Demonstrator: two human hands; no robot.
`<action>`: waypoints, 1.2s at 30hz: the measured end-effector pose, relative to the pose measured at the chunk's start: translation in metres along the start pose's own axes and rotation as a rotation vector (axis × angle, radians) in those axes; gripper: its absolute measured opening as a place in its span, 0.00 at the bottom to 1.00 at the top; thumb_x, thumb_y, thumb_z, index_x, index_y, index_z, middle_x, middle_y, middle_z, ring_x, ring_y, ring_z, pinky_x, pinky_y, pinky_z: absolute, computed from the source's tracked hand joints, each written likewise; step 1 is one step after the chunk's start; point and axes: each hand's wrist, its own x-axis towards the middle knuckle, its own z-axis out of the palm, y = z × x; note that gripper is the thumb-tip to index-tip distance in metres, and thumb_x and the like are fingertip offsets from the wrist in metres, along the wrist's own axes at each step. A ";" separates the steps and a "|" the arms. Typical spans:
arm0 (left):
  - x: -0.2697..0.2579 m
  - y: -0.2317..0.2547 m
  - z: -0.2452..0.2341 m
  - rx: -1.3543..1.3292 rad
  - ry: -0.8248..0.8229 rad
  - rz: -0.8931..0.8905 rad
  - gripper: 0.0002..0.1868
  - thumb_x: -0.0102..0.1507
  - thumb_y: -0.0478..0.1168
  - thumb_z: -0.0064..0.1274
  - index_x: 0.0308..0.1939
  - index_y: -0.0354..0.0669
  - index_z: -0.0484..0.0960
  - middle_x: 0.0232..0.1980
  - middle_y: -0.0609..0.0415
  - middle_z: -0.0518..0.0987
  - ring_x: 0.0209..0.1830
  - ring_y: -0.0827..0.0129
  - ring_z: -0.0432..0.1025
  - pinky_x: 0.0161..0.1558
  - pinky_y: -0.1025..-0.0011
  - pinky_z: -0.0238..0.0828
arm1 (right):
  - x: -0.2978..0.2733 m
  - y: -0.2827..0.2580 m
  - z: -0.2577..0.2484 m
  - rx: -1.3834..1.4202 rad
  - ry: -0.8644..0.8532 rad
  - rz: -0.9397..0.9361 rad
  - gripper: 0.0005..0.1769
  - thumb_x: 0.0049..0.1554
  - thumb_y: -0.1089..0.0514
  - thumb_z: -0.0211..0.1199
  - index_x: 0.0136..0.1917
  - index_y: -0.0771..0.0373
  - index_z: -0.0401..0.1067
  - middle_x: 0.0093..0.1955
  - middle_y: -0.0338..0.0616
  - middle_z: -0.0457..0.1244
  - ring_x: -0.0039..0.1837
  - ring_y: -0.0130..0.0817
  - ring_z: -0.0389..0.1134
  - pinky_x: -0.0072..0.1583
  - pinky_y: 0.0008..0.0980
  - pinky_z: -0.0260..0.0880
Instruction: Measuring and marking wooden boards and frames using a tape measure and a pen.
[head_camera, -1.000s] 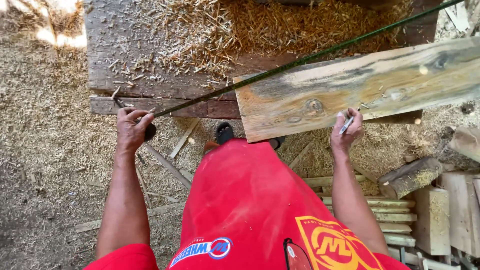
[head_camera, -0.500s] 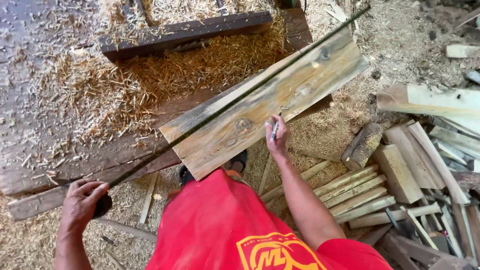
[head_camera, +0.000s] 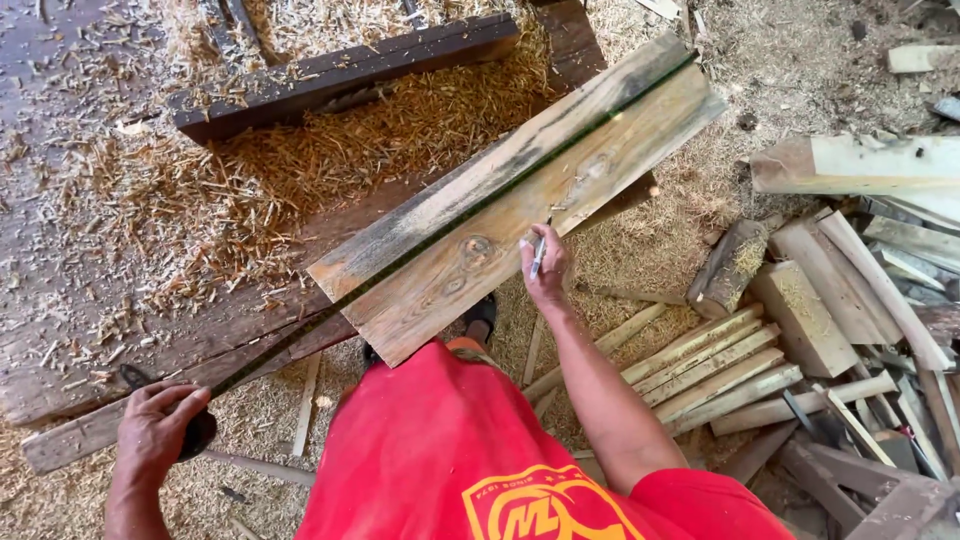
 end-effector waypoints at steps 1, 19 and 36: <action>0.002 -0.001 -0.004 -0.001 0.000 -0.002 0.22 0.60 0.53 0.64 0.53 0.45 0.88 0.70 0.42 0.71 0.65 0.49 0.70 0.59 0.50 0.75 | 0.000 -0.001 -0.001 0.000 -0.002 0.000 0.15 0.62 0.53 0.59 0.57 0.64 0.72 0.44 0.45 0.70 0.40 0.29 0.70 0.41 0.30 0.75; 0.048 -0.017 0.004 0.106 0.416 0.128 0.12 0.60 0.49 0.67 0.43 0.49 0.91 0.56 0.43 0.73 0.60 0.51 0.69 0.62 0.57 0.65 | 0.076 -0.046 -0.026 0.011 -0.367 -0.137 0.17 0.62 0.57 0.66 0.63 0.64 0.74 0.59 0.55 0.70 0.60 0.48 0.73 0.63 0.43 0.73; 0.015 0.038 0.028 0.184 0.501 -0.099 0.13 0.70 0.52 0.56 0.47 0.48 0.82 0.53 0.48 0.76 0.54 0.56 0.70 0.58 0.48 0.64 | 0.128 -0.047 0.027 -0.212 -0.665 -0.528 0.29 0.58 0.51 0.72 0.69 0.65 0.69 0.70 0.68 0.64 0.75 0.64 0.61 0.76 0.57 0.53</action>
